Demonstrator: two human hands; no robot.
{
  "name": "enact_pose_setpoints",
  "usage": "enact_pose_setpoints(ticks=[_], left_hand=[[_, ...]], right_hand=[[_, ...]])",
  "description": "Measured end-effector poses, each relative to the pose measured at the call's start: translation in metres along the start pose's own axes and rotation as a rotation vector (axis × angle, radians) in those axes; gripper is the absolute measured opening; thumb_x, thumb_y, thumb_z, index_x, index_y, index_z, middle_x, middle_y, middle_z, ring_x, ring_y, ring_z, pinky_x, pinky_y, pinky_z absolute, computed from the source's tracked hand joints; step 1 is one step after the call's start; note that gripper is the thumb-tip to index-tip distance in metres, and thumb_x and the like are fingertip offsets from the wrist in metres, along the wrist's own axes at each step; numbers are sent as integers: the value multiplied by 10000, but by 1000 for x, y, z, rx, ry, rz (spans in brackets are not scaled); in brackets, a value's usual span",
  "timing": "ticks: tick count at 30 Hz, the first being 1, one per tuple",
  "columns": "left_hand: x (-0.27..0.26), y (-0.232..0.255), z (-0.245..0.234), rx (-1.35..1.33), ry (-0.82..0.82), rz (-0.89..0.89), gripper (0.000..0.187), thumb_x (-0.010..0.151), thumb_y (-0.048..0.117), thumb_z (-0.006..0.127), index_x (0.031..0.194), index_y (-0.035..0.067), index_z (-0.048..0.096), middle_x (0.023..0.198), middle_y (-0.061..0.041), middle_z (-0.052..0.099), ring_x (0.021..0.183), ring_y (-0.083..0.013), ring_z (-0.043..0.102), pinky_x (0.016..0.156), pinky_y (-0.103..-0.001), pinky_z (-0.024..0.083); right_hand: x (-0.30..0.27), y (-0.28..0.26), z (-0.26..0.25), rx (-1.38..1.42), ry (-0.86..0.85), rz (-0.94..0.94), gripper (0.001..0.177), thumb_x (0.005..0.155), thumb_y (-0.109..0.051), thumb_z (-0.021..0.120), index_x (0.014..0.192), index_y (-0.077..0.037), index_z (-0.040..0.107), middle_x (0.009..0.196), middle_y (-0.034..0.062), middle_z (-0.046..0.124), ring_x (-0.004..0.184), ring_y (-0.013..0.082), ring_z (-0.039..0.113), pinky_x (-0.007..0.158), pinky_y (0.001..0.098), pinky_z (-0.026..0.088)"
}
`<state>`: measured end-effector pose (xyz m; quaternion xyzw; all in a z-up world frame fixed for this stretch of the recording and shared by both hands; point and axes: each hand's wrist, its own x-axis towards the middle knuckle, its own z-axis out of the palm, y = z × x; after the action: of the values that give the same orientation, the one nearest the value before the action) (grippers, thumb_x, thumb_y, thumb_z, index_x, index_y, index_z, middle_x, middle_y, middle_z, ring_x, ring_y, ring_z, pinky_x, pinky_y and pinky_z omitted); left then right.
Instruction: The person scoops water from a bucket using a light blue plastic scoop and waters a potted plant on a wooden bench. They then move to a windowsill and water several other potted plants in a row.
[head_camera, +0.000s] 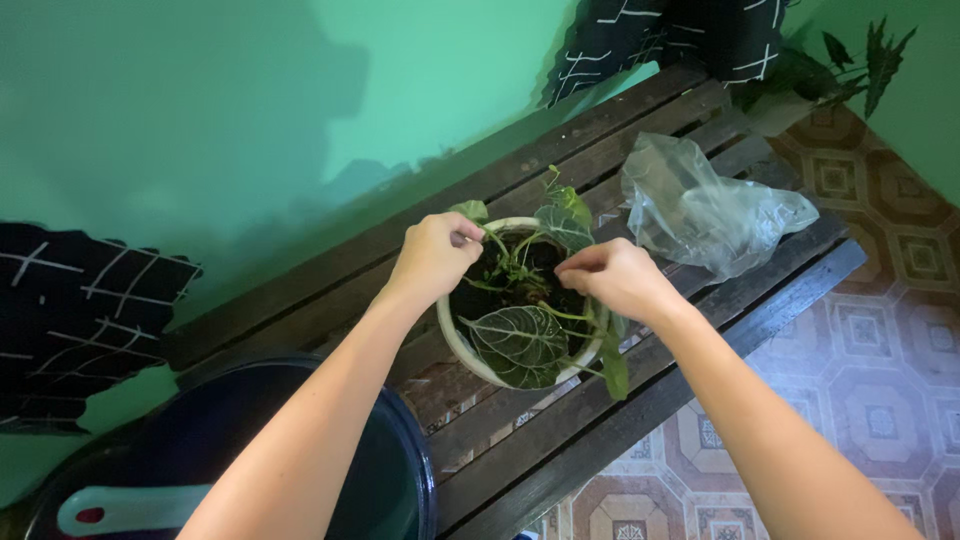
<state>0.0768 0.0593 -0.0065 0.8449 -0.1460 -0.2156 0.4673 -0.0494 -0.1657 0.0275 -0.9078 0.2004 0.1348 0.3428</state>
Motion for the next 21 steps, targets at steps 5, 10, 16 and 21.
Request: enact_pose_setpoints(ticks=[5,10,16,21], left_hand=[[-23,-2,-11,-20,48,-12,246,879,97,644,1107,51,723,896,-135,788,747,-258,763,699,-387,586],[-30,-5,-15,25,157,150,306,852,75,664,1156,47,684,942,-120,770,841,-271,754,778,-380,567],[-31,-14,-17,24,246,193,272,854,72,664,1121,42,704,940,-141,767,868,-282,757,796,-380,573],[-32,-14,-15,26,271,169,263,851,73,654,1105,50,720,936,-163,760,863,-292,756,799,-387,571]], right_hand=[[-11,-24,2,2,16,-46,428,770,-354,798,1119,-106,786,1000,108,807,948,220,781,884,338,584],[-10,-43,10,-130,25,-129,416,765,-295,802,1115,-74,760,945,138,789,880,286,772,829,375,594],[-1,-46,17,-215,101,-149,238,824,-208,739,1025,-96,799,899,163,773,866,338,742,816,416,576],[0,-43,18,-171,153,-225,237,830,-210,737,1015,-71,788,872,164,770,837,332,743,786,413,575]])
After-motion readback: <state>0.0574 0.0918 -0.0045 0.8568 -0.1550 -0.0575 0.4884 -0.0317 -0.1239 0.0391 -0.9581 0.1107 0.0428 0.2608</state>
